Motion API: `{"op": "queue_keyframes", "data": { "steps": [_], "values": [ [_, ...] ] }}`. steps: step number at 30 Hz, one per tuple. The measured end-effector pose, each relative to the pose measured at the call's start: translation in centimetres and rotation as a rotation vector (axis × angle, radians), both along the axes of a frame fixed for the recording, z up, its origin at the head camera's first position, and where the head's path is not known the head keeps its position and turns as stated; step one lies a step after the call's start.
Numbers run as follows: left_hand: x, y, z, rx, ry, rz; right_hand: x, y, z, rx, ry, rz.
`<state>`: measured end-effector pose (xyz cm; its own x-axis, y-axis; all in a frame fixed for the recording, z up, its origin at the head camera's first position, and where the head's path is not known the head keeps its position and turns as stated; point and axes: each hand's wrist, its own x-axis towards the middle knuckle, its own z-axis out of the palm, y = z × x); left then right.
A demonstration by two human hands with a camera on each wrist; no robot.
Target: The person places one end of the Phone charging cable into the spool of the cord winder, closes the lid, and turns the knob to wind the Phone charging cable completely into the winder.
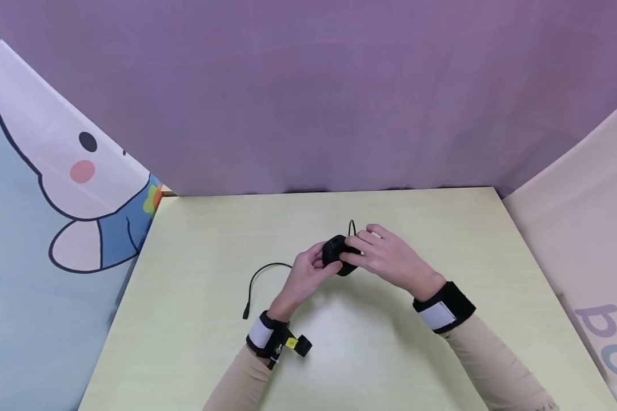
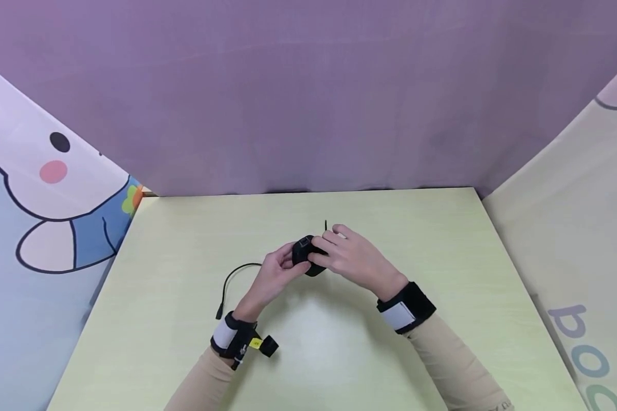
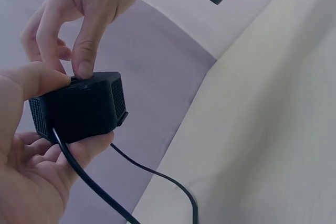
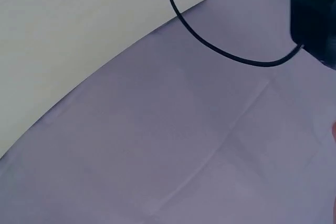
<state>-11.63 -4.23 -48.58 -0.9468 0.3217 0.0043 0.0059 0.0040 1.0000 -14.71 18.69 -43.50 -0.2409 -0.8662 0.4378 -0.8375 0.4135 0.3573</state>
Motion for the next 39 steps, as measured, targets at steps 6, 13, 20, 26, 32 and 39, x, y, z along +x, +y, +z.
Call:
{"op": "queue_keyframes", "data": {
  "steps": [6, 13, 20, 26, 32, 39],
  "values": [
    [-0.2, -0.3, 0.0, -0.026, 0.016, -0.038, -0.4, 0.3, -0.3, -0.01, 0.019, 0.037],
    [-0.3, -0.3, -0.1, -0.045, 0.031, -0.057, -0.3, 0.5, -0.4, -0.036, 0.027, 0.035],
    [0.0, -0.2, 0.1, -0.032, 0.023, -0.04, -0.2, 0.2, -1.3, -0.132, 0.052, -0.007],
    [0.1, -0.1, 0.0, -0.003, -0.001, -0.019, 0.1, -0.5, -2.6, -0.314, 0.047, -0.043],
    [0.1, -0.1, 0.0, 0.02, 0.014, -0.009, 0.8, -1.2, -3.4, -0.413, 0.047, -0.129],
    [0.1, 0.0, -0.1, 0.027, 0.004, 0.012, 1.5, -2.3, -4.6, -0.539, 0.063, -0.195]
  ]
}}
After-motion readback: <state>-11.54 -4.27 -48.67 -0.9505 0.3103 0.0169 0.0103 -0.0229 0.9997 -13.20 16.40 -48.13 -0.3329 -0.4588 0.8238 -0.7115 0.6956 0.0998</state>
